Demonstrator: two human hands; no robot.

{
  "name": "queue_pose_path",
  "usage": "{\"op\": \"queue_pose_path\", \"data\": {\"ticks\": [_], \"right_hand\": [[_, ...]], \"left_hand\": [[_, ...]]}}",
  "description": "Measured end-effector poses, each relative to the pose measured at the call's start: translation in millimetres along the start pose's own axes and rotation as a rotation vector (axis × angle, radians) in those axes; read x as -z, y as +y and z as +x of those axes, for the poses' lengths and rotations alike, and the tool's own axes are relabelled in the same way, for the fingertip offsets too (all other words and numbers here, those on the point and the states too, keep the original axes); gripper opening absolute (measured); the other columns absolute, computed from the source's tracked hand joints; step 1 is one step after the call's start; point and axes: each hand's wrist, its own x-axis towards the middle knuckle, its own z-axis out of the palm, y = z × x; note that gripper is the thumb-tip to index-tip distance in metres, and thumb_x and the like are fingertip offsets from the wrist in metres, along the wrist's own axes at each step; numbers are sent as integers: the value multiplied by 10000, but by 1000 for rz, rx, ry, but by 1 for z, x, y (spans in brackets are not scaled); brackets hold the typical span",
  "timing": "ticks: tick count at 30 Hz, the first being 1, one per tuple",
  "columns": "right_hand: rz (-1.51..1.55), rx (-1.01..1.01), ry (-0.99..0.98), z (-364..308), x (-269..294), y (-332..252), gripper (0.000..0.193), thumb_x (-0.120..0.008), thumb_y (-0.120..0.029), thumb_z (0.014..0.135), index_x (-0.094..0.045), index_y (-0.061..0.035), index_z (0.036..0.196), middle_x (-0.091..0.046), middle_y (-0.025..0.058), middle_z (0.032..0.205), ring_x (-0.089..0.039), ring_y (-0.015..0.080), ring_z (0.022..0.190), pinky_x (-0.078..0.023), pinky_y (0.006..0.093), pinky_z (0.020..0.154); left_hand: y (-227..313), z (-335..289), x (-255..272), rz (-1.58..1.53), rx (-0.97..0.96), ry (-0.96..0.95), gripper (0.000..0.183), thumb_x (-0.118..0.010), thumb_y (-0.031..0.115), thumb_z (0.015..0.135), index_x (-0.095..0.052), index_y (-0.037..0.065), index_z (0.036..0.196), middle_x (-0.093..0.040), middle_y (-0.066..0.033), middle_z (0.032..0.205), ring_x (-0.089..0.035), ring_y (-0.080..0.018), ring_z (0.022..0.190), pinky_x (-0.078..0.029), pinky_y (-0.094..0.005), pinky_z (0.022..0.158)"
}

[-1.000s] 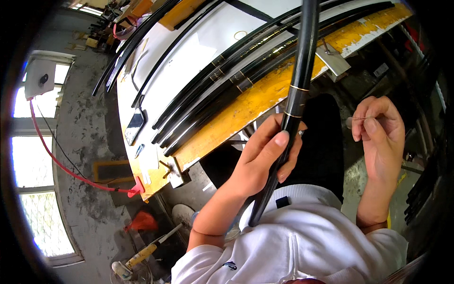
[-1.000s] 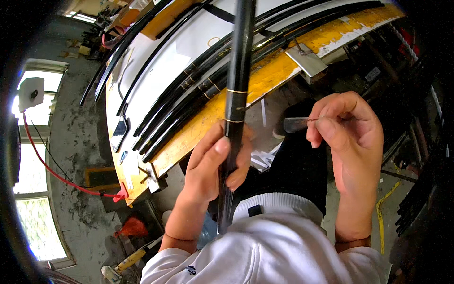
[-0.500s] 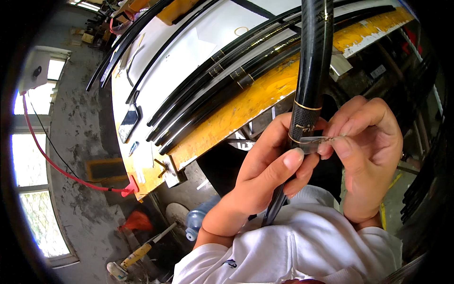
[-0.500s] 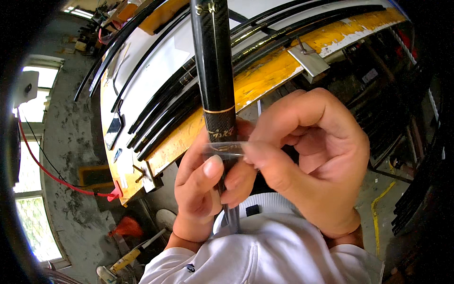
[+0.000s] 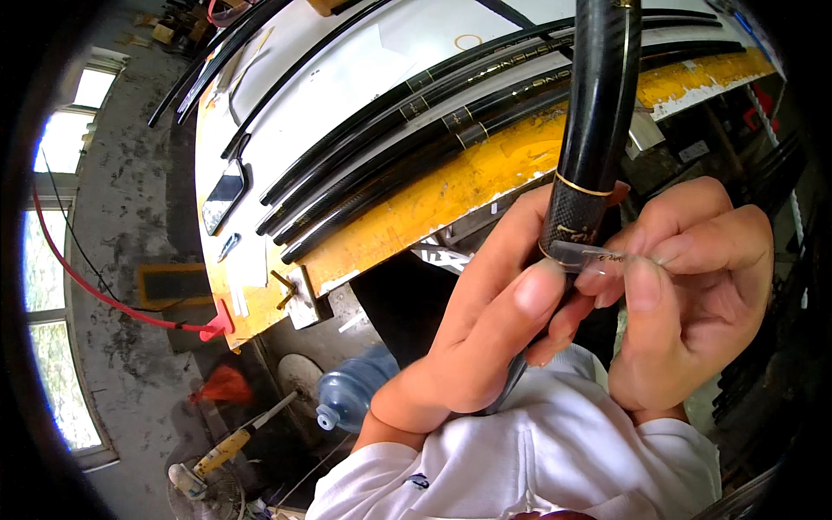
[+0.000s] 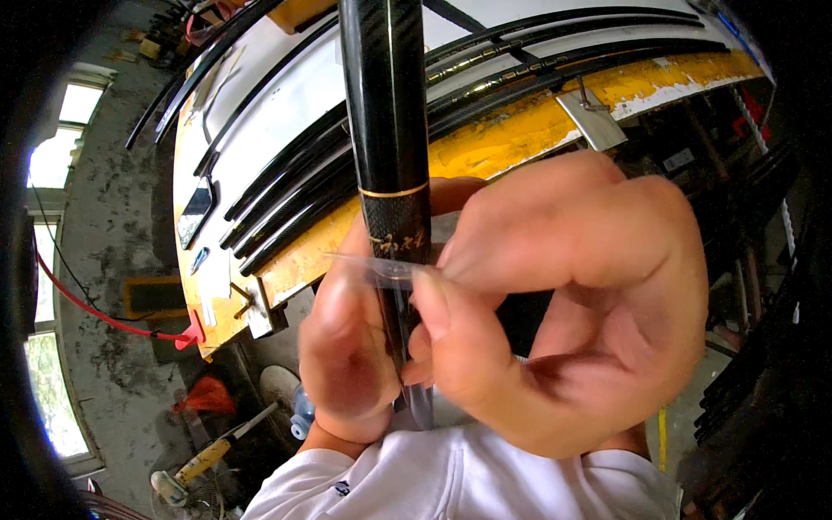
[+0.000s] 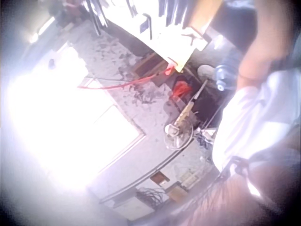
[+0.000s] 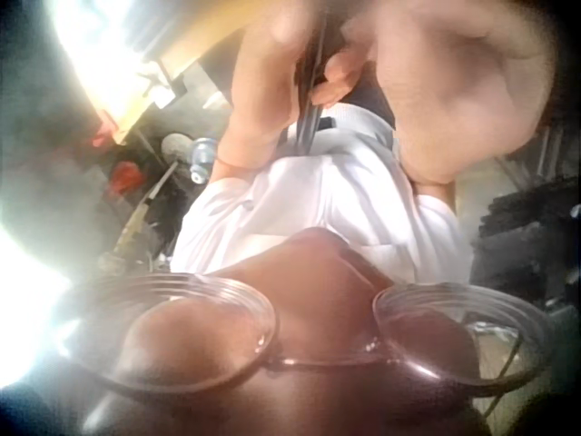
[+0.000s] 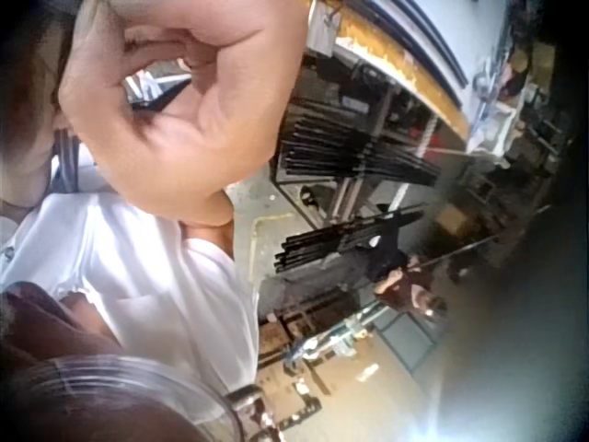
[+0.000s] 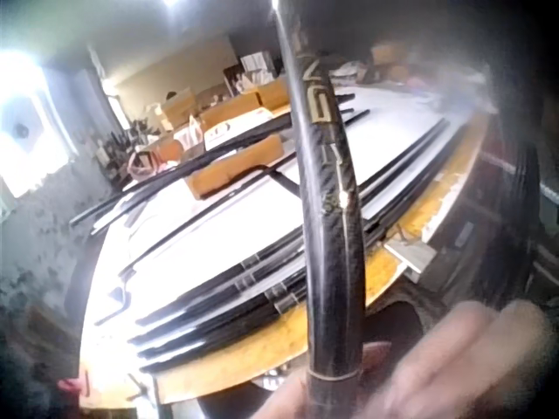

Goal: The person picks up long black rods and applies small transparent labels with gold text to them by hand, then places the labeled rods onto a rack with others.

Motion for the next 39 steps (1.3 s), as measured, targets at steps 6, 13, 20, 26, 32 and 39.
{"op": "queue_pose_path", "data": {"ticks": [6, 13, 20, 26, 32, 39], "right_hand": [[50, -79, 128, -4, -15, -5, 172, -596, -58, 875, -434, -32, 925, -522, 120, 823, -535, 130, 630, -493, 238, 587], [87, -30, 145, -9, -22, 3, 158, -581, -63, 880, -433, -35, 928, -512, 113, 810, -473, 106, 609, -446, 222, 583], [128, -36, 195, -9, -27, 4, 144, -556, -52, 885, -420, -39, 929, -489, 93, 808, -441, 63, 573, -441, 206, 575], [117, 49, 203, -13, -24, 8, 155, -550, -53, 894, -406, -32, 945, -484, 95, 822, -460, 60, 545, -461, 193, 566], [105, 94, 204, -13, -24, 8, 169, -564, -42, 896, -404, -26, 950, -501, 112, 844, -486, 66, 543, -467, 193, 542], [70, 97, 191, -17, -16, 10, 159, -559, -26, 901, -414, -21, 967, -520, 117, 844, -485, 67, 538, -453, 188, 518]], "left_hand": [[-2, -2, -9, 66, -81, 95, 406, -496, 175, 994, -380, -37, 1320, -552, -75, 1031, -438, -55, 673, -350, -188, 558], [-1, -4, 0, 59, -30, 25, 590, -527, 334, 963, -345, -45, 1377, -537, -54, 1018, -434, -56, 746, -348, -190, 641], [-6, -4, -10, 20, -64, 62, 652, -530, 389, 957, -336, -56, 1392, -526, -47, 1038, -454, -78, 898, -363, -222, 808], [-9, -3, -4, -5, -58, -34, 593, -516, 345, 980, -352, -60, 1381, -521, -45, 1046, -463, -98, 966, -366, -254, 896], [-13, -1, -10, 4, -81, -6, 551, -502, 318, 984, -361, -46, 1373, -520, -43, 1032, -459, -93, 927, -374, -251, 863], [-12, -3, -13, -1, -37, 22, 514, -482, 309, 989, -375, -14, 1375, -515, -32, 994, -440, -70, 855, -360, -227, 774]]}}
